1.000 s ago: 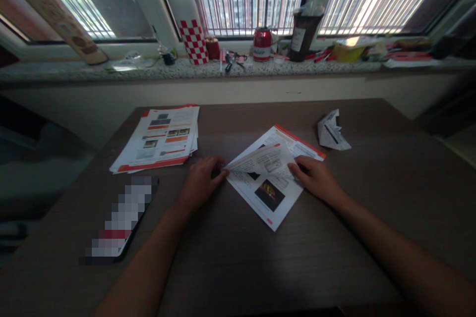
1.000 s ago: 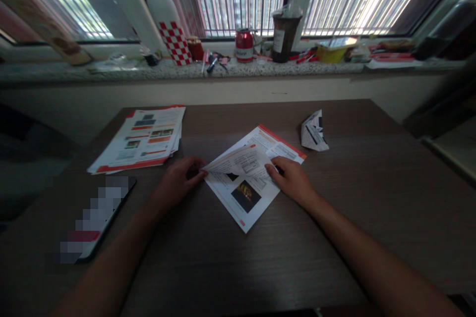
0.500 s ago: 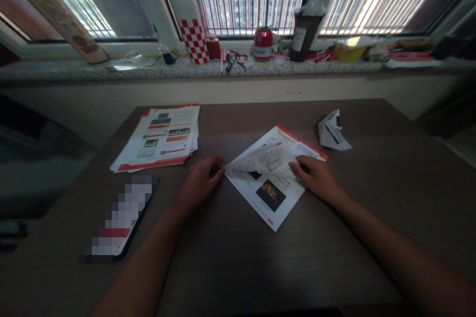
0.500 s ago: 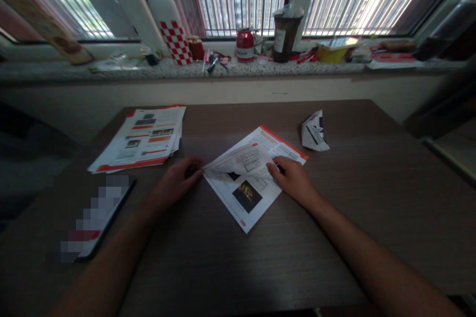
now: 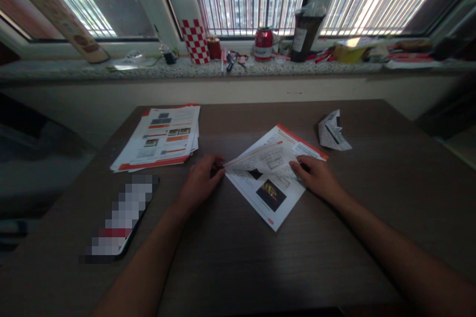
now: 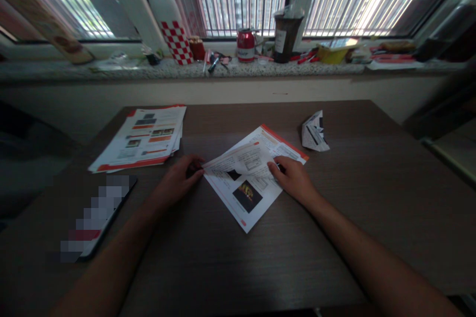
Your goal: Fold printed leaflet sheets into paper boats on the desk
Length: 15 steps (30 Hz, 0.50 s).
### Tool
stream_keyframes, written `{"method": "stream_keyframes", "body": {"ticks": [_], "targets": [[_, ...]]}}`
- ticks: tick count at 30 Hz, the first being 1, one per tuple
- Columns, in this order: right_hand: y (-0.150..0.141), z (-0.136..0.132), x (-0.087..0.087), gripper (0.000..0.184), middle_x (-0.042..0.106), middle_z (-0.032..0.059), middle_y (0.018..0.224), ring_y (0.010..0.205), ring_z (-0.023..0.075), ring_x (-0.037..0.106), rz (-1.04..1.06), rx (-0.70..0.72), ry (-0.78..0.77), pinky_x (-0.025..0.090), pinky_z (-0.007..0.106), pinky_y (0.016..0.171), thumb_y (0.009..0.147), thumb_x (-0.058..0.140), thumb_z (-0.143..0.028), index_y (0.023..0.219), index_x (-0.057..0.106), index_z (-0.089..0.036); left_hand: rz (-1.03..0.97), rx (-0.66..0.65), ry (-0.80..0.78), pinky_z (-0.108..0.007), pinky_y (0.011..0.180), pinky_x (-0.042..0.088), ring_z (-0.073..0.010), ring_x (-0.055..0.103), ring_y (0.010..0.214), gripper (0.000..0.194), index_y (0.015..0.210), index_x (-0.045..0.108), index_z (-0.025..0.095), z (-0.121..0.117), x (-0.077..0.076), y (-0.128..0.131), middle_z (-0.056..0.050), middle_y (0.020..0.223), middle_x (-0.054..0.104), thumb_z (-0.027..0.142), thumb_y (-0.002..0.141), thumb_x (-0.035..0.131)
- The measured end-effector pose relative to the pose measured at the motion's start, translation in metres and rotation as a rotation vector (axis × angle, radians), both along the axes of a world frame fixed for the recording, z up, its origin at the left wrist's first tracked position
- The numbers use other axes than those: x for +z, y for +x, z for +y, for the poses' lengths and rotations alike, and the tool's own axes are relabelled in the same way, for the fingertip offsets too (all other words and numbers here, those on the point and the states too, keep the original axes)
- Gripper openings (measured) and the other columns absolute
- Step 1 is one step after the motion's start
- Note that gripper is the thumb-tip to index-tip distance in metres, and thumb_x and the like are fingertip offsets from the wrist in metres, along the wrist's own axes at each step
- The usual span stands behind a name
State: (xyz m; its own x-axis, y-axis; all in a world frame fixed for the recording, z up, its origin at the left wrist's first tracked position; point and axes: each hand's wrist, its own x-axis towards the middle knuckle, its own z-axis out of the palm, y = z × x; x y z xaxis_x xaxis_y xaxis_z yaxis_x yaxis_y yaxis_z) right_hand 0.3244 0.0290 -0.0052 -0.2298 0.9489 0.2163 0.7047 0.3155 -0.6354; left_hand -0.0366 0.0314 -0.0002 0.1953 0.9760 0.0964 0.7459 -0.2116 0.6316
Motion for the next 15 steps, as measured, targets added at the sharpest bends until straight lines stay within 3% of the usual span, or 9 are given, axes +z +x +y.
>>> {"method": "stream_keyframes", "body": {"ticks": [15], "targets": [[0.0031, 0.0066, -0.0064, 0.041, 0.07, 0.0056, 0.076, 0.068, 0.022, 0.062, 0.045, -0.079, -0.049, 0.042, 0.035, 0.063, 0.101, 0.051, -0.053, 0.083, 0.068, -0.021, 0.015, 0.0, 0.001, -0.043, 0.086, 0.055, -0.0281, 0.07, 0.099, 0.022, 0.114, 0.062, 0.02, 0.0031, -0.0027, 0.0007, -0.009, 0.105, 0.072, 0.027, 0.093, 0.061]]}}
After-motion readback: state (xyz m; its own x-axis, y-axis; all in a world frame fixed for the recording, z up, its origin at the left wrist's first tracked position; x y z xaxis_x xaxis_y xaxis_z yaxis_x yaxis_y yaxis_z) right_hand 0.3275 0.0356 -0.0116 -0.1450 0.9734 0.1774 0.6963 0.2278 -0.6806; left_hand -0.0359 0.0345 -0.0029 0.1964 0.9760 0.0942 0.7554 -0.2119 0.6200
